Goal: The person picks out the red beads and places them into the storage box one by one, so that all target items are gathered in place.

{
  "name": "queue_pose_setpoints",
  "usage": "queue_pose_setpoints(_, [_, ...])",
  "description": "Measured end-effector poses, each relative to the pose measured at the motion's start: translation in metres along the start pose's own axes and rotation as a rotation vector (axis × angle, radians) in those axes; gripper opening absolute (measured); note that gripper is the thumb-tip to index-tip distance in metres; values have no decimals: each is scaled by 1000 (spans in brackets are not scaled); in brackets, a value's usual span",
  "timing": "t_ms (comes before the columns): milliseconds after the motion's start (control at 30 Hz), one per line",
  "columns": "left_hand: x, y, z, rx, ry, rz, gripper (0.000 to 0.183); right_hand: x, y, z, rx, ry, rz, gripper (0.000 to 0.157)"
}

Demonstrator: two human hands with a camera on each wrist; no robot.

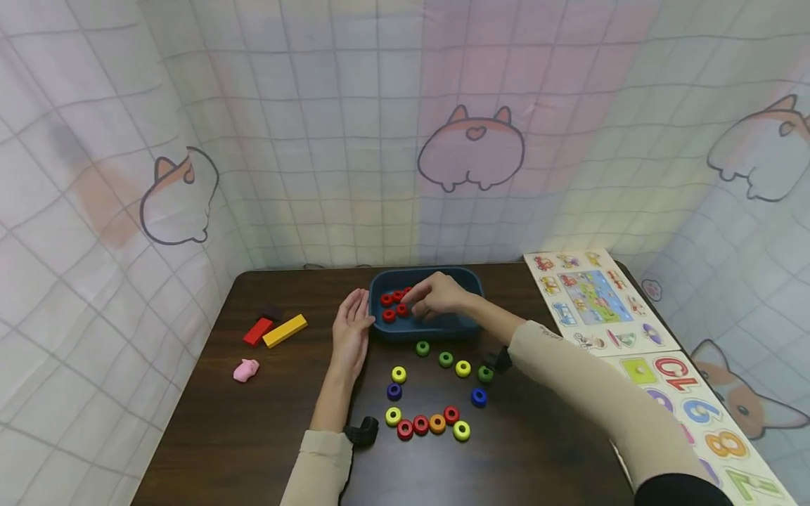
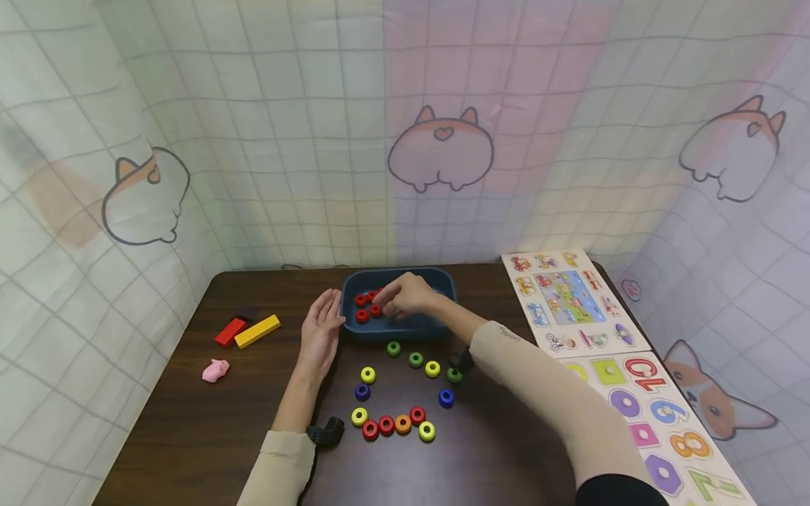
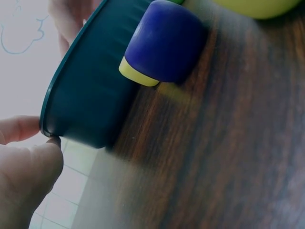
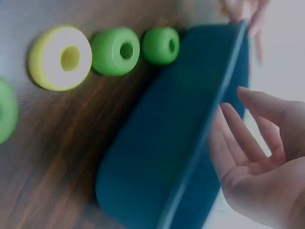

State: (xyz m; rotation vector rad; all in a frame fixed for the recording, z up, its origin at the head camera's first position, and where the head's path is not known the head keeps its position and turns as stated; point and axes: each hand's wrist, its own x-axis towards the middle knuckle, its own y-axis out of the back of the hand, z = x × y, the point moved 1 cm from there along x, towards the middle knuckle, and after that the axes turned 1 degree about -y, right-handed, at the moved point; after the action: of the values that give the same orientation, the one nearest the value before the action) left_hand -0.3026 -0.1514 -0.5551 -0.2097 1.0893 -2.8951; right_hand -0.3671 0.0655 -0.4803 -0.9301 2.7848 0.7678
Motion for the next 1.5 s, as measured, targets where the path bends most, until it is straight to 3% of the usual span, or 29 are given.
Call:
queue_pose_setpoints(233, [1, 5, 4, 30, -9, -2, 67, -54, -10, -14, -147, 209, -11, 19])
queue_pose_setpoints(400, [0, 5, 4, 20, -18, -9, 69, -87, -26, -3, -292, 299, -52, 16])
queue_pose_setpoints(633, [-1, 5, 3, 8, -6, 1, 67, -114, -49, 30, -292, 127, -300, 21])
queue_pose_setpoints(733, [-2, 5, 2, 11, -3, 4, 65, -119, -56, 40, -229, 74, -329, 22])
queue_pose_setpoints(933, [-3, 3, 1, 18, -6, -8, 66, -122, -62, 47, -55, -2, -351, 25])
queue_pose_setpoints(1167, [-3, 1, 0, 29, -4, -18, 69, -116, -47, 30, -27, -12, -354, 27])
queue_pose_setpoints(1333, [-3, 0, -1, 30, 1, -9, 68, -96, -18, 2, 44, 24, -339, 28])
queue_pose_setpoints(1500, [-2, 1, 1, 29, 2, -6, 67, -56, 12, -20, 56, 32, -239, 28])
